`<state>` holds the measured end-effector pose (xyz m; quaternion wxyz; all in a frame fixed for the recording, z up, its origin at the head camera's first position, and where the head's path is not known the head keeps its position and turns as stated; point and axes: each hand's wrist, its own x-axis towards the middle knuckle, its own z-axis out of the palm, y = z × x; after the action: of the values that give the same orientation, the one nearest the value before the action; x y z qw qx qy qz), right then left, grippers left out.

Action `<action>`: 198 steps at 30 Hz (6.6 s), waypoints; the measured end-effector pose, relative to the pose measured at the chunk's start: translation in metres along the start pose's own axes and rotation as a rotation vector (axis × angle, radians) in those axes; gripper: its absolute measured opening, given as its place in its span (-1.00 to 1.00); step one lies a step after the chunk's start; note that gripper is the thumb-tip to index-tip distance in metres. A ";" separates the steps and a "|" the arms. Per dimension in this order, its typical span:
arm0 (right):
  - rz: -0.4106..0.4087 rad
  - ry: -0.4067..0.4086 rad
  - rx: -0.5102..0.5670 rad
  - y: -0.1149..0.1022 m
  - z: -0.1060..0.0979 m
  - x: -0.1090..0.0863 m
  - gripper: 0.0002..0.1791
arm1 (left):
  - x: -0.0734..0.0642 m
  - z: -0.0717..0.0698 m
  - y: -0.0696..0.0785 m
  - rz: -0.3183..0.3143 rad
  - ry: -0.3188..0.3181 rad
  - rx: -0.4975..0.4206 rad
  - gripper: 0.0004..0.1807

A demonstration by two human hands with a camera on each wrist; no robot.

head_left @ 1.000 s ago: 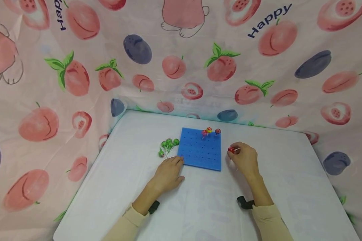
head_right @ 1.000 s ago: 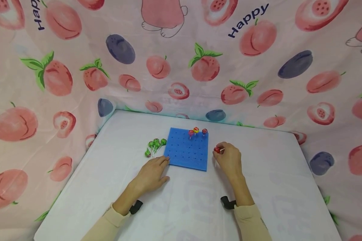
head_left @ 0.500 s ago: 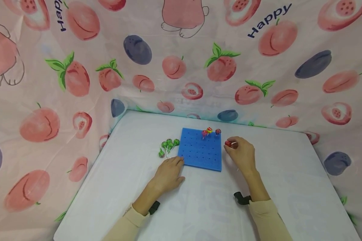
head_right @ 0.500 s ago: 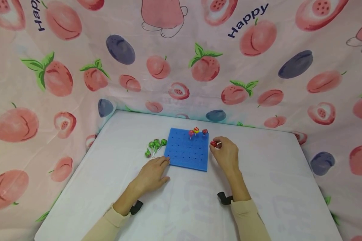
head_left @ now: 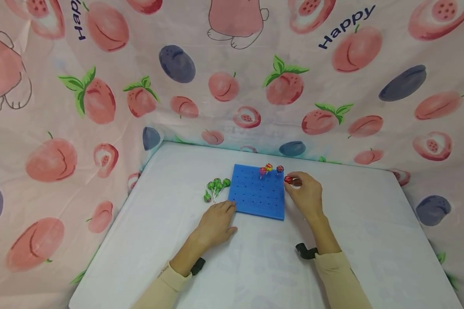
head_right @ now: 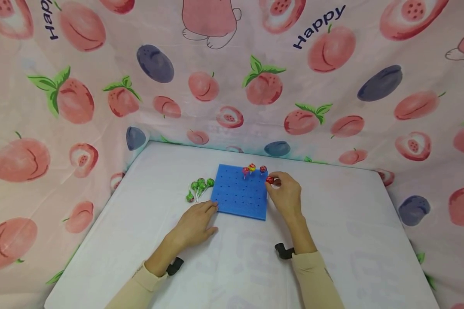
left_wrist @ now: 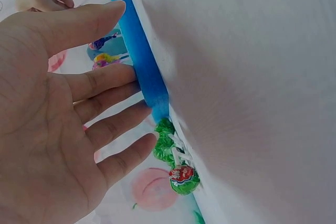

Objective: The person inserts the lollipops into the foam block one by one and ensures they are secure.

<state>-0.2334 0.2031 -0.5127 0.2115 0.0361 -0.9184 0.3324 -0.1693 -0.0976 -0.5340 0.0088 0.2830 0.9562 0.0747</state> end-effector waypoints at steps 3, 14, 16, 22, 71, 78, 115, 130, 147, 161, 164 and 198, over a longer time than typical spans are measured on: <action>-0.013 0.010 0.017 0.000 0.002 0.001 -0.66 | 0.000 -0.001 0.000 0.001 0.003 0.002 -0.28; -0.088 0.025 0.065 0.006 0.012 0.006 -0.64 | 0.000 0.000 0.000 -0.008 -0.003 0.002 -0.28; -0.089 0.032 0.071 0.008 0.014 0.006 -0.64 | 0.000 0.000 0.000 -0.006 -0.003 -0.001 -0.28; -0.107 0.048 0.081 0.012 0.017 0.007 -0.64 | 0.000 -0.001 0.000 -0.002 0.001 -0.010 -0.29; -0.310 0.107 -0.020 0.010 0.047 0.033 -0.65 | -0.002 -0.002 -0.001 0.014 0.003 -0.006 -0.28; -0.285 0.090 -0.027 0.010 0.050 0.035 -0.66 | -0.002 -0.002 -0.002 0.008 0.004 -0.013 -0.29; -0.286 -0.004 -0.050 0.017 0.052 0.036 -0.72 | -0.002 -0.002 -0.001 0.007 0.001 -0.007 -0.30; -0.339 -0.003 -0.049 0.021 0.041 0.032 -0.61 | -0.001 -0.001 0.000 0.006 -0.009 -0.011 -0.30; -0.263 0.015 -0.087 0.037 0.007 0.017 -0.63 | 0.000 -0.001 -0.002 0.010 0.007 -0.018 -0.31; -0.068 -0.217 -0.174 0.039 -0.017 0.003 -0.67 | 0.000 0.000 -0.002 0.017 0.012 -0.014 -0.30; -0.025 -0.260 -0.197 0.036 -0.022 0.000 -0.65 | 0.001 -0.001 -0.002 0.013 0.009 -0.017 -0.30; 0.115 -0.329 -0.234 0.067 -0.051 -0.033 -0.67 | 0.001 -0.001 -0.002 0.014 -0.010 -0.016 -0.31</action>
<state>-0.1987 0.2847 -0.5307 0.0420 0.0125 -0.9735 0.2246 -0.1711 -0.0987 -0.5333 0.0152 0.2898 0.9535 0.0808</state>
